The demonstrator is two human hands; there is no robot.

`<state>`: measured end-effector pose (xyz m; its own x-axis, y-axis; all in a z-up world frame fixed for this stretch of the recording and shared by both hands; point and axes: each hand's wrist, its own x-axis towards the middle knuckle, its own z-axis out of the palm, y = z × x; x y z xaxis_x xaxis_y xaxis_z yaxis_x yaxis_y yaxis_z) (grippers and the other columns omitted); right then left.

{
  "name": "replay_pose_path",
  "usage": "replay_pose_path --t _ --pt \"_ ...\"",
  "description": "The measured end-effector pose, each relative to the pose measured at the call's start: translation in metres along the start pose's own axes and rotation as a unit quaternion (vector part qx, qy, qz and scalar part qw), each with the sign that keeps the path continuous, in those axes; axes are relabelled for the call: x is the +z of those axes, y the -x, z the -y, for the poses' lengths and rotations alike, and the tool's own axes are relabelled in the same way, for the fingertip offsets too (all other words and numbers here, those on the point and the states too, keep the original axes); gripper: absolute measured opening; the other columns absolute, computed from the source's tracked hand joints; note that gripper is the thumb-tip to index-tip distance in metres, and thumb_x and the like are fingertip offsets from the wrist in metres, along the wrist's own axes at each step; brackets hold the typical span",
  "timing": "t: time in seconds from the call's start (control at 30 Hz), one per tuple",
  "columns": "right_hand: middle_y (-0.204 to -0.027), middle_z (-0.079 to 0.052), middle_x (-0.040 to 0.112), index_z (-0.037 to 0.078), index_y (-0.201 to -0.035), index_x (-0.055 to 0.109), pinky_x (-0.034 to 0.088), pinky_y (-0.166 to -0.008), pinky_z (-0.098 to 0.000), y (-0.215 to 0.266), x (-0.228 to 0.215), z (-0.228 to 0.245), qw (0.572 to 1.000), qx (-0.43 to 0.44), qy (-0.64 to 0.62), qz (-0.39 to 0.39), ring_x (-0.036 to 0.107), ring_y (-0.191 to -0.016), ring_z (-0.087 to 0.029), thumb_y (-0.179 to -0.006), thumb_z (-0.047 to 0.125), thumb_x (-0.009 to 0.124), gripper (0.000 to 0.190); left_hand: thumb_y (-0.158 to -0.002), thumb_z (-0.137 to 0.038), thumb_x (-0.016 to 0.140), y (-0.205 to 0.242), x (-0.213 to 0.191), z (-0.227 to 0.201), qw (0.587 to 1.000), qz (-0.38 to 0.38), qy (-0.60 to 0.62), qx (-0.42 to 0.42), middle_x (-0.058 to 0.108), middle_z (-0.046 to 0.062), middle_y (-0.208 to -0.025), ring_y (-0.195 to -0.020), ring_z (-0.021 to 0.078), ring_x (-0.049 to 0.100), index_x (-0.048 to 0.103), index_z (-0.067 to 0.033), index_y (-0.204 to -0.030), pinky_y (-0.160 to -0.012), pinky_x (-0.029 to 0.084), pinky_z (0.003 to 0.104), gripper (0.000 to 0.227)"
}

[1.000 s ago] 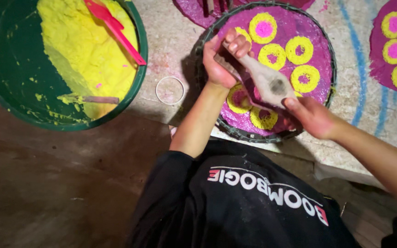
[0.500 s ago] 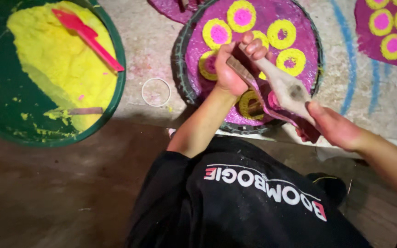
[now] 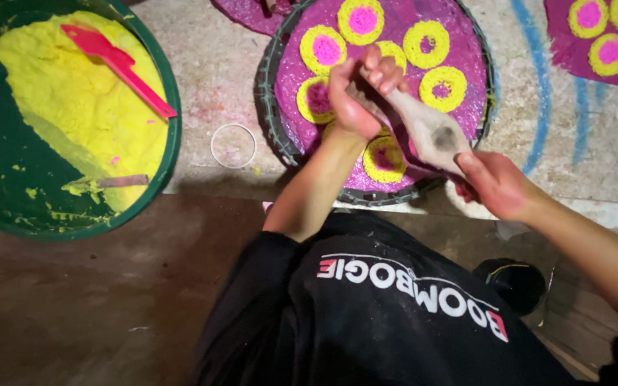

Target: The person uses a plunger tool to scoop yellow paste and press it into circular molds on a purple surface, creating yellow rings. They repeat this process to form multiple decorative circles and then transfer the finished pieces onto a drying rack.

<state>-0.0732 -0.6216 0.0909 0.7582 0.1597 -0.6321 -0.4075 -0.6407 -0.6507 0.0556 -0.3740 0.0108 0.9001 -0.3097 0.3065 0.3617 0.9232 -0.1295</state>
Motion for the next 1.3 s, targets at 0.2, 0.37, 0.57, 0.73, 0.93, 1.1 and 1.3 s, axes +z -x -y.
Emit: replay_pose_path --t 0.2,0.37,0.57,0.73,0.93,1.1,1.3 --pt "-0.078 -0.005 0.067 0.004 -0.093 0.07 0.048 -0.063 -0.0313 -0.029 -0.014 0.017 0.993 -0.088 -0.046 0.069 0.06 -0.069 -0.014 -0.101 0.07 0.024 0.082 -0.103 -0.035 0.044 -0.036 0.023 -0.034 0.992 0.036 -0.107 -0.05 0.05 0.0 -0.088 -0.089 0.0171 0.053 0.051 -0.0138 -0.101 -0.093 0.046 0.038 0.023" --pt "-0.072 -0.009 0.066 0.003 -0.086 0.068 0.049 -0.063 -0.0347 -0.034 -0.046 0.036 0.999 -0.034 0.0 0.01 0.061 -0.066 -0.018 -0.104 0.066 0.026 0.078 -0.102 -0.035 0.045 -0.062 0.014 -0.031 0.997 0.026 -0.075 -0.018 0.049 -0.001 -0.086 -0.087 0.0154 0.053 0.05 -0.0126 -0.1 -0.096 0.047 0.039 0.023" --pt "-0.073 -0.01 0.065 0.0 -0.099 0.066 0.051 -0.063 -0.0372 -0.057 -0.01 0.052 0.984 -0.087 0.105 -0.111 0.063 -0.068 -0.017 -0.107 0.052 0.037 0.06 -0.103 -0.039 0.044 -0.067 -0.024 -0.042 0.998 0.056 -0.03 -0.008 0.047 -0.003 -0.08 -0.079 0.0135 0.051 0.05 -0.0146 -0.094 -0.088 0.05 0.037 0.027" --pt "-0.072 -0.012 0.066 -0.002 -0.099 0.068 0.052 -0.062 -0.0384 -0.056 -0.017 0.059 0.993 -0.045 0.081 -0.077 0.063 -0.066 -0.022 -0.108 0.05 0.036 0.062 -0.102 -0.04 0.043 -0.065 -0.036 -0.04 0.998 0.019 -0.051 0.012 0.046 -0.004 -0.076 -0.075 0.0132 0.05 0.05 -0.0153 -0.09 -0.082 0.051 0.037 0.028" --pt "-0.078 -0.013 0.063 -0.002 -0.102 0.066 0.049 -0.066 -0.0378 -0.071 -0.008 0.037 0.985 -0.088 0.086 -0.124 0.059 -0.073 -0.022 -0.112 0.048 0.04 0.058 -0.103 -0.041 0.043 -0.067 -0.01 -0.041 0.996 0.027 -0.081 0.025 0.045 -0.003 -0.075 -0.074 0.0141 0.05 0.049 -0.0142 -0.091 -0.081 0.05 0.037 0.03" --pt "-0.078 -0.005 0.071 0.004 -0.097 0.068 0.052 -0.064 -0.0327 -0.052 -0.016 0.01 0.995 -0.071 -0.071 -0.002 0.065 -0.07 -0.015 -0.105 0.055 0.028 0.065 -0.102 -0.036 0.045 -0.06 0.017 -0.035 0.993 0.026 -0.109 -0.023 0.048 -0.001 -0.082 -0.081 0.0149 0.05 0.05 -0.0126 -0.098 -0.084 0.046 0.035 0.024" --pt "-0.069 -0.01 0.066 0.0 -0.088 0.066 0.049 -0.055 -0.0361 0.012 -0.059 -0.006 0.998 0.031 -0.012 -0.056 0.062 -0.06 -0.02 -0.107 0.058 0.029 0.071 -0.099 -0.033 0.046 -0.058 -0.004 0.04 0.999 -0.023 -0.016 -0.038 0.048 -0.002 -0.081 -0.08 0.0152 0.05 0.049 -0.0133 -0.095 -0.09 0.048 0.038 0.021"
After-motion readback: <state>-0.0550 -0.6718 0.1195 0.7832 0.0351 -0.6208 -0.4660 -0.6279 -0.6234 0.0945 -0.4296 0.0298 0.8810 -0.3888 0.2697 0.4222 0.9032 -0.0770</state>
